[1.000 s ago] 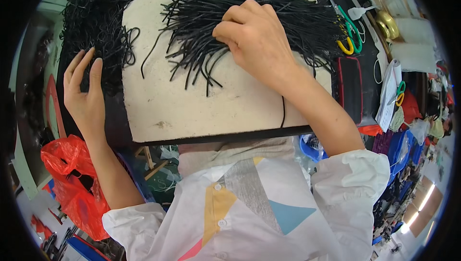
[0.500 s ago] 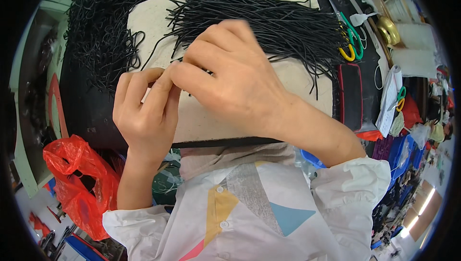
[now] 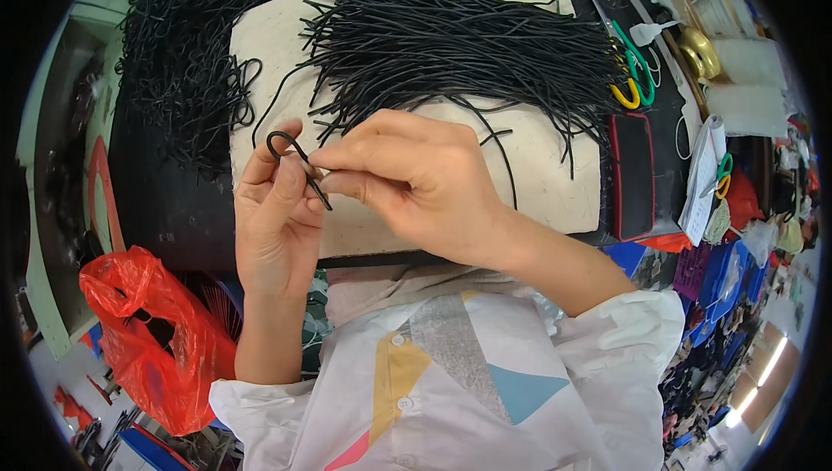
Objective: Tying individual knots in black shoelaces or cords on a workbench.
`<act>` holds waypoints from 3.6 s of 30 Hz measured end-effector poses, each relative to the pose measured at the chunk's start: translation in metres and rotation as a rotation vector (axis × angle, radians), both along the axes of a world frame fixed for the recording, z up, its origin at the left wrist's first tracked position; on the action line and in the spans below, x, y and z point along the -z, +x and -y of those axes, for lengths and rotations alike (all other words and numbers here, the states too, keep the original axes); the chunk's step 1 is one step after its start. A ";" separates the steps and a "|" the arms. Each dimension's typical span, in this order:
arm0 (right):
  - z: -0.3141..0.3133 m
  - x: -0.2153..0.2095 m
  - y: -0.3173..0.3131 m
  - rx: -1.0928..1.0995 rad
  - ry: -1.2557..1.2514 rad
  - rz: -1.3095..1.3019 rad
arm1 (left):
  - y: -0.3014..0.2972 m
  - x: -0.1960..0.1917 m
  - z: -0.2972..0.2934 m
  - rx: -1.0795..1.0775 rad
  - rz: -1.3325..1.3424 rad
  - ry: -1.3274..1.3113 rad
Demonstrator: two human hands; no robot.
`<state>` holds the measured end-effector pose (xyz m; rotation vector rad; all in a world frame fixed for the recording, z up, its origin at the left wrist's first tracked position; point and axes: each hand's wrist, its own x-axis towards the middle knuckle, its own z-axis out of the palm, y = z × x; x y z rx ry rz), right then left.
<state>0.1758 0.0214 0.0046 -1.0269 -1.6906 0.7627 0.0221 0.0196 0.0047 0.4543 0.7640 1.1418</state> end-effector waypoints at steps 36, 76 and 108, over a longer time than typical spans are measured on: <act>0.014 -0.029 0.022 -0.164 -0.641 -0.041 | -0.015 -0.004 0.015 -0.070 -0.434 0.181; 0.014 -0.007 0.007 -0.127 -0.488 -0.122 | -0.015 0.014 0.024 0.243 -0.343 0.225; 0.023 -0.003 0.017 -0.238 -0.974 -0.383 | -0.021 -0.003 0.015 0.257 -0.698 0.311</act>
